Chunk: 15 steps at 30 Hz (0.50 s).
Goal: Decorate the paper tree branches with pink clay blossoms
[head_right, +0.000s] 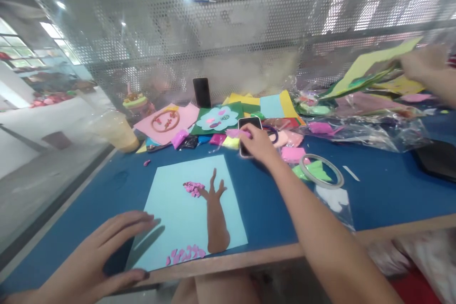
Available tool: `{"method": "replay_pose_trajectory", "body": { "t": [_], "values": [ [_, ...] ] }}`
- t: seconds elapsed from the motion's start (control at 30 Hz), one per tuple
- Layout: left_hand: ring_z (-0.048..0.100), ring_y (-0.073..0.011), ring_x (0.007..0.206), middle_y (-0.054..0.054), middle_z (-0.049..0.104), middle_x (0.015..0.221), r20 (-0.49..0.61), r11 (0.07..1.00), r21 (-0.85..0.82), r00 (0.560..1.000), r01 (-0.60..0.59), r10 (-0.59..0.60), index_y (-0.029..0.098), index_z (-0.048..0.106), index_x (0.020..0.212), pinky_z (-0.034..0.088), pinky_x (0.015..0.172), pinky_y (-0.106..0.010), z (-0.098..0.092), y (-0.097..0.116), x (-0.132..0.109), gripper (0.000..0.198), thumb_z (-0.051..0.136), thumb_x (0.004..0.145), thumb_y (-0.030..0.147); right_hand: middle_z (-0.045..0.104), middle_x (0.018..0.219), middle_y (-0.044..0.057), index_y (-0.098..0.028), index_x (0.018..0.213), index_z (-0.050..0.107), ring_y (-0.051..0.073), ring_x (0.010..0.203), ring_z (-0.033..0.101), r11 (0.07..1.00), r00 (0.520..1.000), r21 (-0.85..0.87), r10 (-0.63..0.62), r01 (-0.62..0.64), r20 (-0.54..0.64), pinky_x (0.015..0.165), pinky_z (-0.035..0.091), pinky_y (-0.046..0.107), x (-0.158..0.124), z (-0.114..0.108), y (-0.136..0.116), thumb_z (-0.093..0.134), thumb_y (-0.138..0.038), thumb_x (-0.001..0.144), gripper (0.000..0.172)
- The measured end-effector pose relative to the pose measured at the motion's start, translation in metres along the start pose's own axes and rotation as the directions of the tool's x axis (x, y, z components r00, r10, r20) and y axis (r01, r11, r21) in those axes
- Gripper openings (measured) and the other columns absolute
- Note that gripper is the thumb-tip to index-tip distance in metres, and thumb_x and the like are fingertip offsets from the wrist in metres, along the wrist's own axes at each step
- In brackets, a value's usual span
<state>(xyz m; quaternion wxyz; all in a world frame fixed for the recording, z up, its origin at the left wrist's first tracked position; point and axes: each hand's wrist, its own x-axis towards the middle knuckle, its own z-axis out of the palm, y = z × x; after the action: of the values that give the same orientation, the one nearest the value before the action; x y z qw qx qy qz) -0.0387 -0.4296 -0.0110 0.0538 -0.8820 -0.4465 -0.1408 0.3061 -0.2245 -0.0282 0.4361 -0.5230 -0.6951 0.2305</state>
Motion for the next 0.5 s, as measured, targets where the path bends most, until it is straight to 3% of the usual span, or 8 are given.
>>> {"method": "replay_pose_trajectory", "body": {
  "t": [0.13,0.27,0.37,0.5],
  "values": [
    [0.065,-0.0178,0.094,-0.001,0.071,0.099,-0.036,0.994,-0.001,0.993,-0.114,0.113,0.030,0.062,0.107,0.053,0.081,-0.025,-0.006,0.006,-0.003,0.033,0.065,0.078,0.045,0.065,0.072,0.002,-0.020,0.082,0.060,0.019,0.070,0.061,0.994,1.000,0.104,0.021,-0.019,-0.018,0.068,0.046,0.031,0.005,0.001,0.005,0.041,-0.032,0.082,0.023],
    [0.066,-0.0157,0.092,0.000,0.072,0.093,-0.063,0.989,0.005,0.987,-0.151,0.151,0.027,0.065,0.102,0.053,0.080,-0.024,-0.006,0.005,-0.005,0.018,0.060,0.084,0.028,0.064,0.071,0.004,-0.019,0.075,0.058,0.018,0.067,0.060,0.978,0.999,0.204,0.036,-0.033,-0.011,0.065,0.048,0.030,0.007,0.004,0.006,0.036,-0.033,0.083,0.027],
    [0.066,-0.0139,0.090,0.001,0.072,0.091,-0.080,0.985,0.039,0.982,-0.170,0.172,0.026,0.065,0.101,0.052,0.082,-0.024,-0.005,0.001,-0.009,0.020,0.051,0.089,0.019,0.064,0.069,0.005,-0.018,0.072,0.058,0.018,0.064,0.059,0.967,0.999,0.251,0.052,-0.049,-0.002,0.064,0.049,0.030,0.006,0.007,0.004,0.035,-0.034,0.083,0.030],
    [0.068,-0.0144,0.087,0.001,0.074,0.091,-0.110,0.970,0.170,0.975,-0.175,0.196,0.027,0.064,0.104,0.051,0.084,-0.027,-0.006,-0.007,-0.020,0.025,0.042,0.095,0.025,0.065,0.069,0.004,-0.016,0.089,0.061,0.018,0.061,0.059,0.955,0.997,0.286,0.079,-0.074,-0.006,0.060,0.048,0.030,0.004,0.010,-0.001,0.036,-0.034,0.082,0.031]
  ]
}}
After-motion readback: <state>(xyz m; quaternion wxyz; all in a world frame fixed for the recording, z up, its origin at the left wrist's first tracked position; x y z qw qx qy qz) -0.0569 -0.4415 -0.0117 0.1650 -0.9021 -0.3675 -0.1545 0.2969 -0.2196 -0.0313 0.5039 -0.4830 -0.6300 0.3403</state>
